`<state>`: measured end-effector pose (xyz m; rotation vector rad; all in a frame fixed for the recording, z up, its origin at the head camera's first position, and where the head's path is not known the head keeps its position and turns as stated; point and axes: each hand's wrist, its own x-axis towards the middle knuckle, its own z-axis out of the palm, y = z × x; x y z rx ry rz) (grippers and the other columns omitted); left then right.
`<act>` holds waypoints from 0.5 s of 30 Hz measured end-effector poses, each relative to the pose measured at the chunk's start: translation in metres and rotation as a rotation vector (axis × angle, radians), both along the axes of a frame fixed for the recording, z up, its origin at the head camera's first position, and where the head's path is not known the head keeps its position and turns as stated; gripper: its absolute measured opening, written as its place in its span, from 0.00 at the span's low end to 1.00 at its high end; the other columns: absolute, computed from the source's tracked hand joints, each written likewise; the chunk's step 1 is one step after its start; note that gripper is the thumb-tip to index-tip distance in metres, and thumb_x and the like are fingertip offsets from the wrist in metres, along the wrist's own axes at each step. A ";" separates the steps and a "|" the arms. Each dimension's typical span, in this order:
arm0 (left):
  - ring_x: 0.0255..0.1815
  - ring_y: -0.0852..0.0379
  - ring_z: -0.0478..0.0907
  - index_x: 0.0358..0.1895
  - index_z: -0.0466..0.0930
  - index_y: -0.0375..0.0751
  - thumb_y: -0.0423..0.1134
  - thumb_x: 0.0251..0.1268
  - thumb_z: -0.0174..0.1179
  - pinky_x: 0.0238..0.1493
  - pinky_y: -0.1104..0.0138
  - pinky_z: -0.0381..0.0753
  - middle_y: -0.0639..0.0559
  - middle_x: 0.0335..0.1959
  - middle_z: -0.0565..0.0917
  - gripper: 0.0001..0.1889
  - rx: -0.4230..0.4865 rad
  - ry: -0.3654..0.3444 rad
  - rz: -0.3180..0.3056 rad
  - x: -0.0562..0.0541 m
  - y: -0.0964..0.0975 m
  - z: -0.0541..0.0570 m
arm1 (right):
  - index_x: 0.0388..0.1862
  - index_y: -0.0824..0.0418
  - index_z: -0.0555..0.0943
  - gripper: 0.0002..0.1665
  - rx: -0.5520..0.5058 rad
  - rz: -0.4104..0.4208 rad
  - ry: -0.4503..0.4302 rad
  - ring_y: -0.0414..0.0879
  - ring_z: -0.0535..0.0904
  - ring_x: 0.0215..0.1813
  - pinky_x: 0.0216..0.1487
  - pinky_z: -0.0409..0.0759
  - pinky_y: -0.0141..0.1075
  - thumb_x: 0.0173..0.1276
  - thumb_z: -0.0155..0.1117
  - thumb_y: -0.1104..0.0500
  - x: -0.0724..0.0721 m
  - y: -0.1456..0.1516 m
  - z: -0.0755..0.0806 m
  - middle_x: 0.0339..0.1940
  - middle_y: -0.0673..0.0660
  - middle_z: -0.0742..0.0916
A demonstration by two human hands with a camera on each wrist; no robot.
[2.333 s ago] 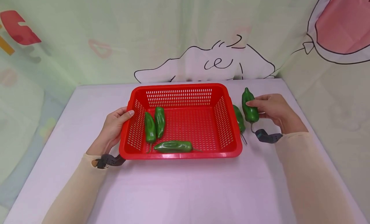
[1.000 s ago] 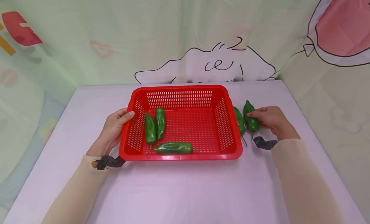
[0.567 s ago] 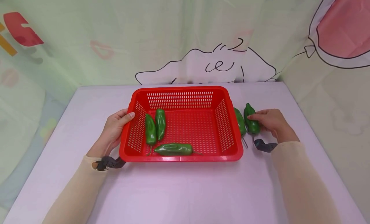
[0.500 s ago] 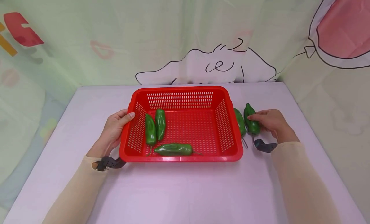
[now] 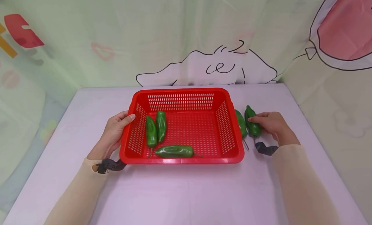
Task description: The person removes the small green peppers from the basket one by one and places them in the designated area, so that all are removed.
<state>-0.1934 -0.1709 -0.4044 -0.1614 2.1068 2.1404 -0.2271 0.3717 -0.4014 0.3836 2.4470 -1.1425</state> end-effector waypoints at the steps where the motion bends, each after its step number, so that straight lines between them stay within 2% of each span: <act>1: 0.56 0.48 0.87 0.74 0.71 0.41 0.47 0.77 0.62 0.51 0.60 0.89 0.41 0.65 0.81 0.28 0.004 0.001 0.001 0.000 0.000 0.000 | 0.79 0.77 0.56 0.53 -0.004 -0.001 0.000 0.65 0.70 0.64 0.44 0.83 0.27 0.77 0.59 0.38 0.000 0.000 0.000 0.74 0.79 0.64; 8: 0.54 0.50 0.87 0.74 0.71 0.41 0.46 0.78 0.61 0.50 0.60 0.89 0.40 0.64 0.81 0.27 0.000 0.009 0.004 0.000 -0.001 -0.002 | 0.80 0.77 0.56 0.54 -0.016 -0.010 0.006 0.63 0.70 0.64 0.42 0.83 0.25 0.77 0.59 0.37 -0.001 0.000 -0.004 0.74 0.79 0.64; 15: 0.54 0.50 0.87 0.74 0.71 0.41 0.46 0.78 0.61 0.50 0.59 0.89 0.40 0.64 0.81 0.27 0.004 0.009 -0.001 -0.002 0.000 -0.002 | 0.79 0.77 0.56 0.53 -0.025 -0.021 0.022 0.64 0.72 0.64 0.44 0.86 0.27 0.78 0.59 0.38 0.001 -0.002 -0.002 0.74 0.79 0.64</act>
